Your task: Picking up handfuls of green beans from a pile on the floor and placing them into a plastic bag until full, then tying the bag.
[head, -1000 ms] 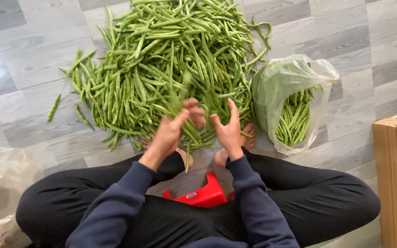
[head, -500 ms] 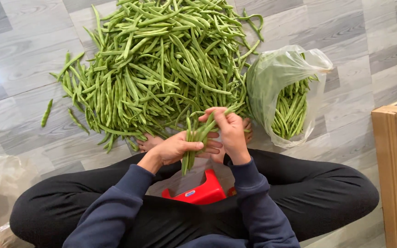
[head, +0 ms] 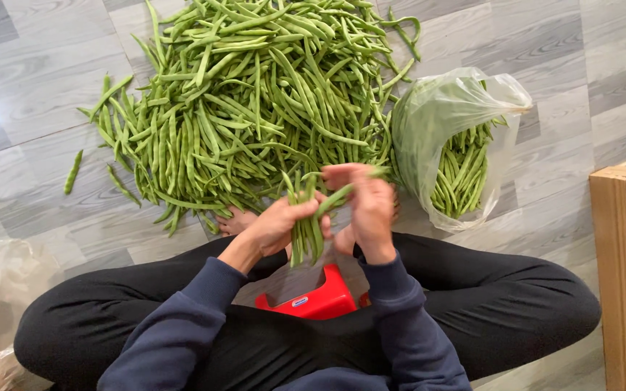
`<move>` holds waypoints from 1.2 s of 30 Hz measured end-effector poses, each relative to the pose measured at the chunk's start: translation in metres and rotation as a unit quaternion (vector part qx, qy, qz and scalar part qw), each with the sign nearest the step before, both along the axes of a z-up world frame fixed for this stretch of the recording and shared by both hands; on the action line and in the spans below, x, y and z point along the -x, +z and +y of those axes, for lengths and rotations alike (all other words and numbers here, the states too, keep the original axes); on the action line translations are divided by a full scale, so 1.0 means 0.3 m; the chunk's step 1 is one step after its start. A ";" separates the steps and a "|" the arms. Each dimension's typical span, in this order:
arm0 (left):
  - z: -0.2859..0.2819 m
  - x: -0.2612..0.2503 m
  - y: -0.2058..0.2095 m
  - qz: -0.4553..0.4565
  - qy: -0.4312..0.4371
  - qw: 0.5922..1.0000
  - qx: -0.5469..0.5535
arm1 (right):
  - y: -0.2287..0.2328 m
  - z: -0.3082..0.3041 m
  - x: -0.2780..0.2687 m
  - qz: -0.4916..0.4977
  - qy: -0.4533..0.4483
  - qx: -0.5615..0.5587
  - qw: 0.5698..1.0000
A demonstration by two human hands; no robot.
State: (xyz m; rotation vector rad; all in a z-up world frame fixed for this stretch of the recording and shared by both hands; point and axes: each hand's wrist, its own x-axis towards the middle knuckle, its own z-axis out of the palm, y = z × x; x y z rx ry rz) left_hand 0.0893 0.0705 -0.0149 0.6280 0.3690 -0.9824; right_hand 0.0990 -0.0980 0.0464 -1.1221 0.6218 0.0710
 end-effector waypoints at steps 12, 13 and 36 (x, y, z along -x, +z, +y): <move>0.055 -0.099 0.035 -0.035 0.234 0.970 0.050 | -0.069 -0.032 0.075 0.036 0.336 0.357 0.871; 0.058 -0.100 0.040 -0.034 0.233 0.970 0.051 | -0.086 -0.026 0.080 0.037 0.335 0.358 0.870; 0.071 -0.148 0.141 -0.077 0.207 0.959 0.176 | 0.170 -0.088 0.039 -0.204 0.065 0.411 0.886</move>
